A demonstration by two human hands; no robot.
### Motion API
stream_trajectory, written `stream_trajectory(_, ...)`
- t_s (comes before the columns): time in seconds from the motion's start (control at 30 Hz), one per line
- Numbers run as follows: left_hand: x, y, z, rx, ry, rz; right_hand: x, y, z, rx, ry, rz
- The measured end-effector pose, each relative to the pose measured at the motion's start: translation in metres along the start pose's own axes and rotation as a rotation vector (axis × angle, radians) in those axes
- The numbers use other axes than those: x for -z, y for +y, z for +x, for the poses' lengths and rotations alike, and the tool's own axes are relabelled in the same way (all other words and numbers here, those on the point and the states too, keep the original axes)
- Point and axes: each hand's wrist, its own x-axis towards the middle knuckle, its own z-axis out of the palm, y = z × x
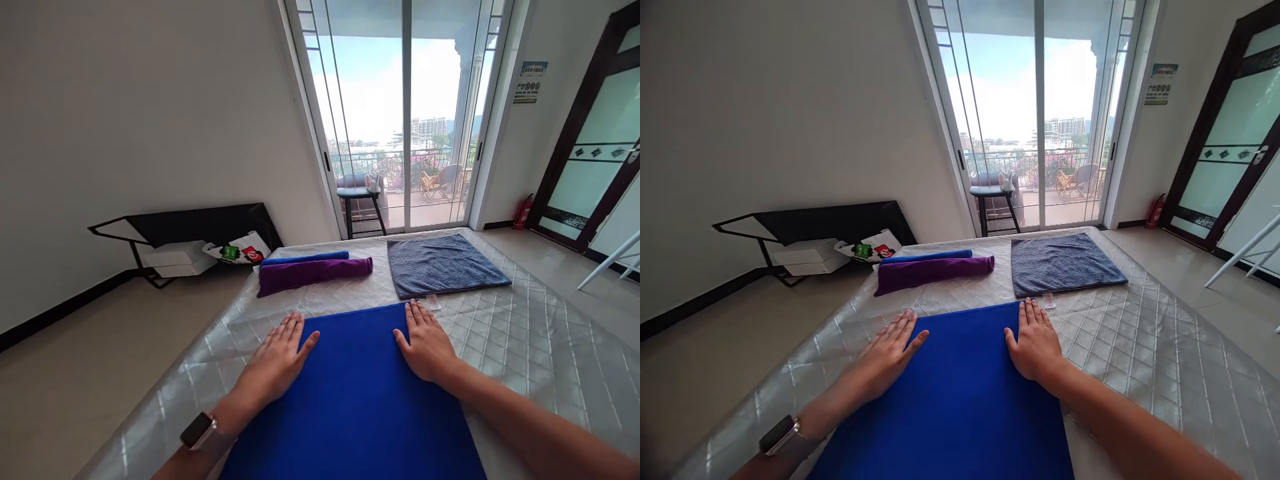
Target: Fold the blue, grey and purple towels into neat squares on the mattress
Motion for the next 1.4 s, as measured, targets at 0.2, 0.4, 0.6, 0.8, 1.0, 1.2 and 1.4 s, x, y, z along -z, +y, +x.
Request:
stream_trajectory(0.2,0.009,0.128,0.013,-0.358,0.101,-0.091,-0.003,0.002,0.000,0.024,0.023,0.018)
stream_trajectory(0.4,0.004,0.146,0.025,-0.296,-0.016,-0.091,-0.002,0.003,-0.001,0.040,0.027,0.037)
stream_trajectory(0.6,-0.025,0.024,-0.012,-0.006,0.047,-0.038,-0.002,0.002,0.001,0.015,0.004,0.084)
stream_trajectory(0.8,-0.044,-0.015,-0.032,0.058,0.176,-0.032,-0.006,0.005,0.004,0.012,0.004,0.034)
stream_trajectory(1.0,-0.032,0.010,-0.028,0.122,0.140,-0.041,-0.008,0.009,0.006,0.023,0.021,-0.020)
stream_trajectory(1.2,-0.026,0.021,-0.027,0.145,0.167,-0.046,-0.005,0.009,0.004,0.020,0.037,-0.067)
stream_trajectory(1.4,-0.017,0.028,-0.026,0.143,0.154,-0.052,-0.002,0.007,-0.032,-0.018,0.002,-0.067)
